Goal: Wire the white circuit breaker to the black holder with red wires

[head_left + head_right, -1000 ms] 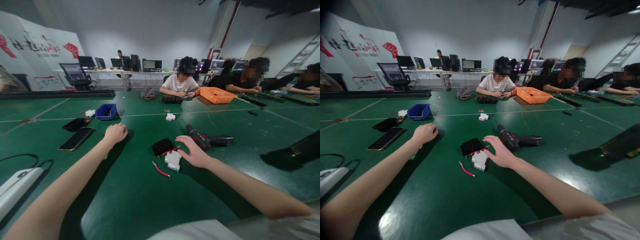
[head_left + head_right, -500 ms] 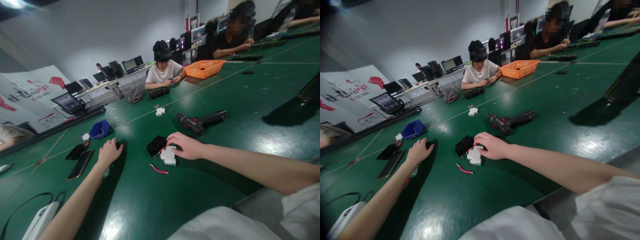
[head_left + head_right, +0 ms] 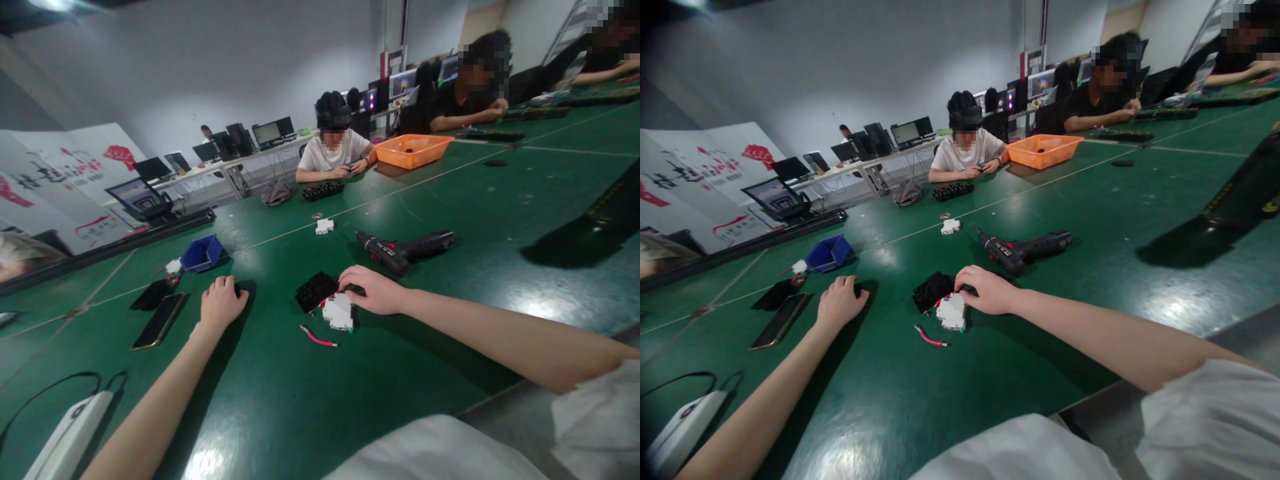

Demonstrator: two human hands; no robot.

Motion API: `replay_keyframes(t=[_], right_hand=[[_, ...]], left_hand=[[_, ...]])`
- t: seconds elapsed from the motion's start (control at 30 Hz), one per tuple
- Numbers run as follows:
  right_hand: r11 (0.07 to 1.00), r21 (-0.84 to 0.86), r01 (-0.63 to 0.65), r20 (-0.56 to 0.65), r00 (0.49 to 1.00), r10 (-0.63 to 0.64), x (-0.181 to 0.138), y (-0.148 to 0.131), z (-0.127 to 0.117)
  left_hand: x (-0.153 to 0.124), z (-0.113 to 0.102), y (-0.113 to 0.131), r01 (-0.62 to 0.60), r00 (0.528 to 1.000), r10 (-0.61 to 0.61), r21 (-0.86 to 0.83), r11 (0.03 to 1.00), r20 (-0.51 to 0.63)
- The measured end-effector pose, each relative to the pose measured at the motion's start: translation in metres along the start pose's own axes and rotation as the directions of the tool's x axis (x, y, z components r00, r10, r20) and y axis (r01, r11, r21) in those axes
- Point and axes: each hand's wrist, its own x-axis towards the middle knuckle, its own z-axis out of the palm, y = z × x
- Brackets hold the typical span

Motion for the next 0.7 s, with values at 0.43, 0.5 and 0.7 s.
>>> replay_keyframes(t=[0.43,0.5,0.7], right_hand=[[0.999,0.01,-0.037,0.03,0.999,0.037,0.0008,0.0014,-0.0004],[0.999,0.004,-0.034,0.033,0.999,0.034,0.0011,0.0012,-0.0004],[0.999,-0.003,-0.032,0.058,0.998,0.032,0.0016,0.0013,-0.0006]], left_hand=[[-0.0004,-0.0033,0.0004,-0.035,0.999,0.034,0.024,0.999,0.04],[0.0001,-0.0014,-0.0005,-0.051,0.998,0.05,0.017,0.999,0.028],[0.0022,0.0051,-0.004,-0.076,0.997,0.076,0.003,0.997,-0.006]])
